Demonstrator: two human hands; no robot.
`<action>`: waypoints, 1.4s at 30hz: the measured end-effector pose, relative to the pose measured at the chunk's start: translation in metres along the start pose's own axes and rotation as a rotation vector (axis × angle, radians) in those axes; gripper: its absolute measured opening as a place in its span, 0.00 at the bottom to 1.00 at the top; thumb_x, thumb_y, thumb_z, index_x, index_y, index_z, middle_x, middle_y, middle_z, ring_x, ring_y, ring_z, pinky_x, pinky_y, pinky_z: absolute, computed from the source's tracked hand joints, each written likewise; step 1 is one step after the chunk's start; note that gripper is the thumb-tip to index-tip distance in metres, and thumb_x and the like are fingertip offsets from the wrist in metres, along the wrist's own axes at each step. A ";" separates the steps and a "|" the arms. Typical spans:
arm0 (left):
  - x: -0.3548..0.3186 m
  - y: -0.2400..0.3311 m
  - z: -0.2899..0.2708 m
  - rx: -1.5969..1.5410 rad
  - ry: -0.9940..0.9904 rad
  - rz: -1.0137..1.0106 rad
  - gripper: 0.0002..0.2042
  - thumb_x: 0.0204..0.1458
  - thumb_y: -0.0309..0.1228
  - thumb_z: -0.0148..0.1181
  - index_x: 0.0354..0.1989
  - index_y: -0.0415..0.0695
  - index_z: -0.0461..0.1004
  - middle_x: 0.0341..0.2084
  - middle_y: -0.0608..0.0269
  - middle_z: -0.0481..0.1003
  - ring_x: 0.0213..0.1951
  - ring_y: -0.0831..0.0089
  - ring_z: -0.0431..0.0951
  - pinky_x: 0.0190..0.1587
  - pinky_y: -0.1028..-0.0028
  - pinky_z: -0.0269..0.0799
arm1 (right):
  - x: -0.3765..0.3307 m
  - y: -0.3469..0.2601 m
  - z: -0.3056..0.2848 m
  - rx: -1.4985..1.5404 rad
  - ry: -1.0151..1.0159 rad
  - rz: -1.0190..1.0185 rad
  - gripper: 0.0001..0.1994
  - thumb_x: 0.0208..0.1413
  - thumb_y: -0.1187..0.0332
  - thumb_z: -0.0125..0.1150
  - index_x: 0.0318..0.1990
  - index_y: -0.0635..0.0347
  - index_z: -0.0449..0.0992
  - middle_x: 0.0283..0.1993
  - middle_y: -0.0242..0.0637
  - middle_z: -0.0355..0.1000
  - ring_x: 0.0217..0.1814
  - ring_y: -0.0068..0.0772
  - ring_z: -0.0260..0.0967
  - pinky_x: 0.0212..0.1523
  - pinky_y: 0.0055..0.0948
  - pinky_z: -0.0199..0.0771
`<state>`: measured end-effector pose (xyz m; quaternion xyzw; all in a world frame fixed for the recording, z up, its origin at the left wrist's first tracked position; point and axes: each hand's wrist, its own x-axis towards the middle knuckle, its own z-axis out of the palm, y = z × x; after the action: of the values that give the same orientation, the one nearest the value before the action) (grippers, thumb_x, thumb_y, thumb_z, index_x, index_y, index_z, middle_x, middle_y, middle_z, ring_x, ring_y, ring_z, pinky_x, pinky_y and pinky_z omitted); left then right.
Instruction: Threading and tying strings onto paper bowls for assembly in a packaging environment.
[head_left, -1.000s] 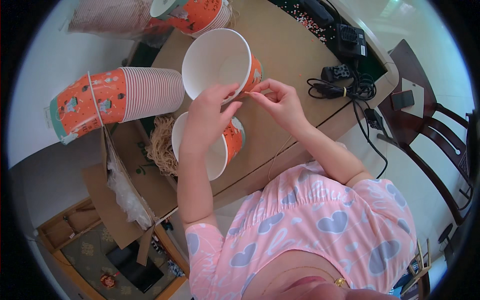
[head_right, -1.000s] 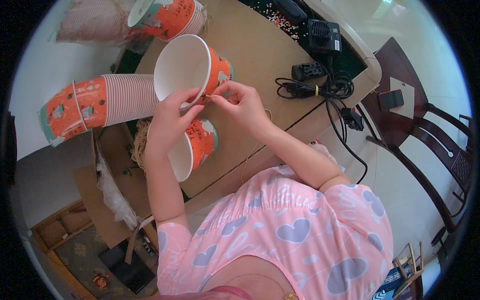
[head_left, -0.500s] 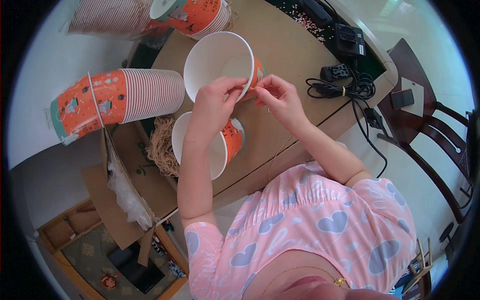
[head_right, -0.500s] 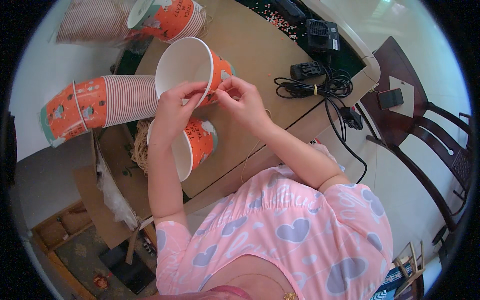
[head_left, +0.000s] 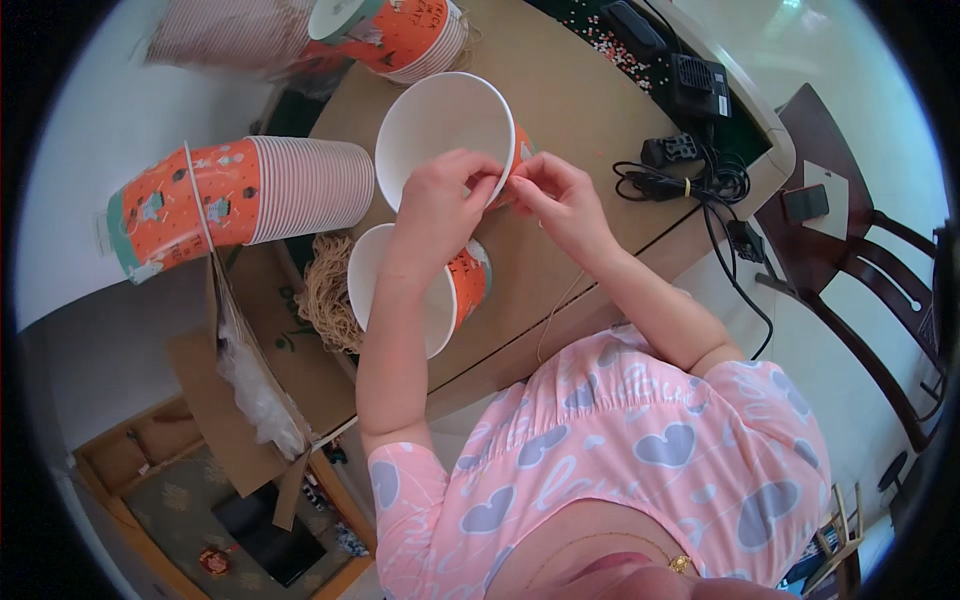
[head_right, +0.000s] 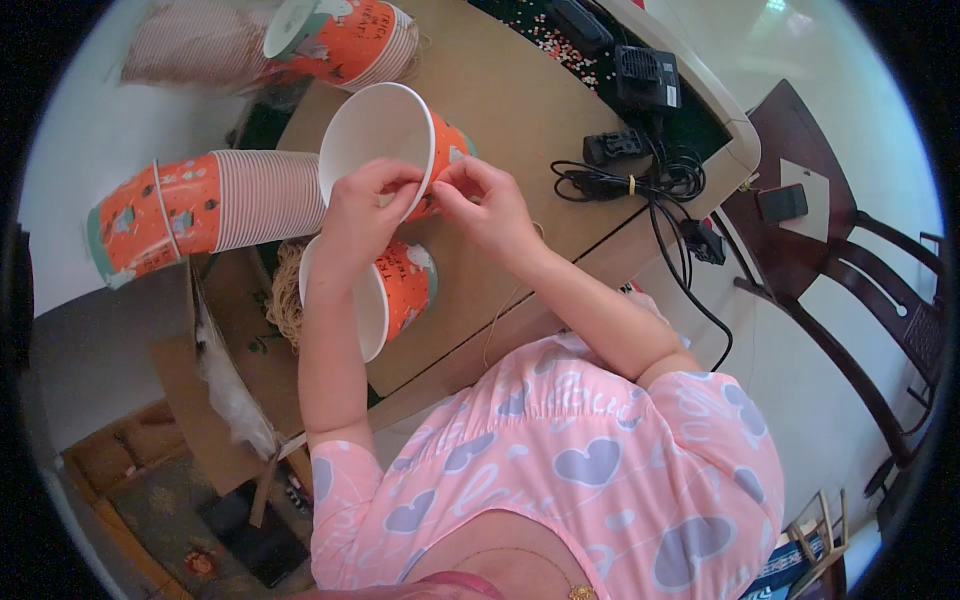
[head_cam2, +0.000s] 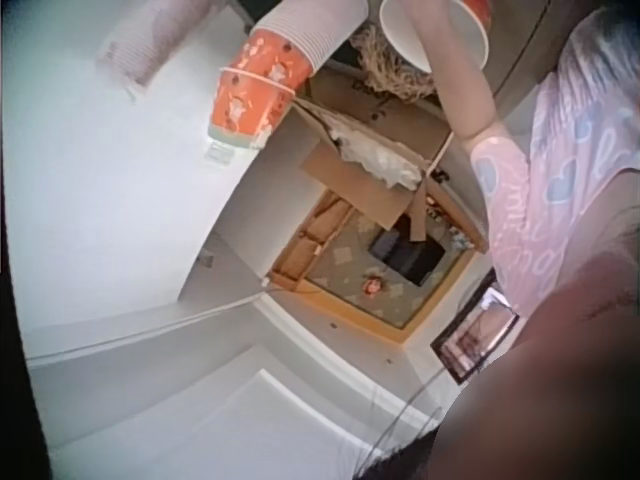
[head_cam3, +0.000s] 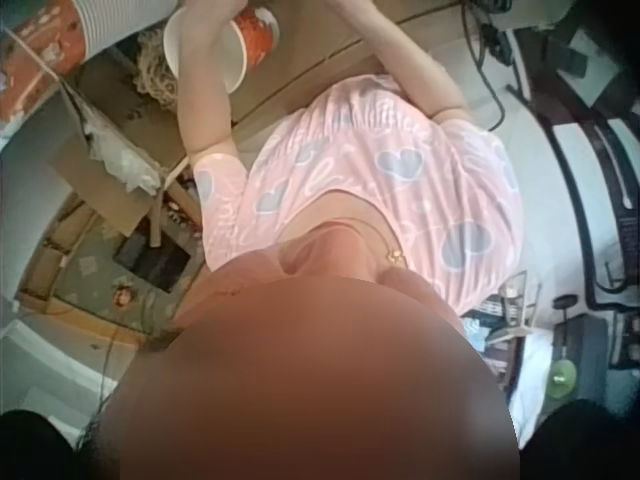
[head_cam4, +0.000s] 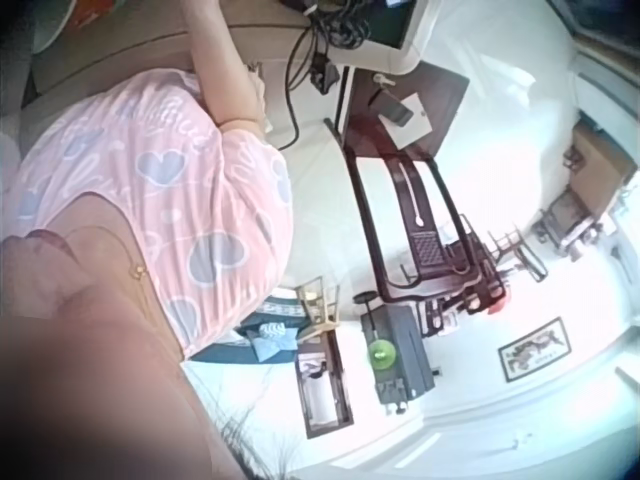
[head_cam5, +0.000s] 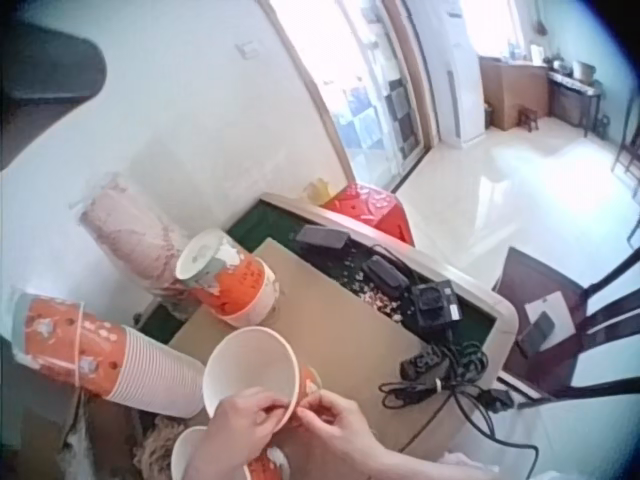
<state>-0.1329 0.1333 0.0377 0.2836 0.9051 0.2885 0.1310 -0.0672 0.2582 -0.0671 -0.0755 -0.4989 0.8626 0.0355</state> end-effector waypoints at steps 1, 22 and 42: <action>-0.001 0.001 0.000 0.002 0.006 -0.022 0.05 0.53 0.25 0.56 0.34 0.37 0.76 0.30 0.53 0.77 0.31 0.60 0.78 0.35 0.68 0.71 | -0.001 -0.003 -0.002 -0.015 -0.007 0.033 0.05 0.57 0.71 0.59 0.36 0.64 0.73 0.30 0.26 0.72 0.30 0.15 0.67 0.32 0.17 0.69; -0.007 -0.018 0.002 -0.058 0.188 -0.029 0.11 0.53 0.23 0.54 0.44 0.39 0.74 0.34 0.57 0.79 0.35 0.68 0.79 0.39 0.71 0.74 | -0.005 -0.028 0.004 -0.707 -0.042 -0.354 0.16 0.57 0.79 0.56 0.53 0.58 0.68 0.30 0.30 0.70 0.29 0.15 0.65 0.29 0.17 0.67; -0.048 0.002 -0.005 0.064 0.310 -0.109 0.06 0.54 0.26 0.51 0.38 0.40 0.72 0.30 0.51 0.76 0.36 0.51 0.77 0.40 0.57 0.72 | -0.014 -0.039 0.022 -0.808 -0.233 -0.289 0.10 0.54 0.77 0.58 0.45 0.62 0.70 0.32 0.39 0.75 0.30 0.30 0.74 0.32 0.28 0.73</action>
<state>-0.0952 0.1041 0.0468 0.1904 0.9371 0.2925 -0.0039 -0.0579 0.2573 -0.0216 0.0852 -0.8022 0.5872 0.0668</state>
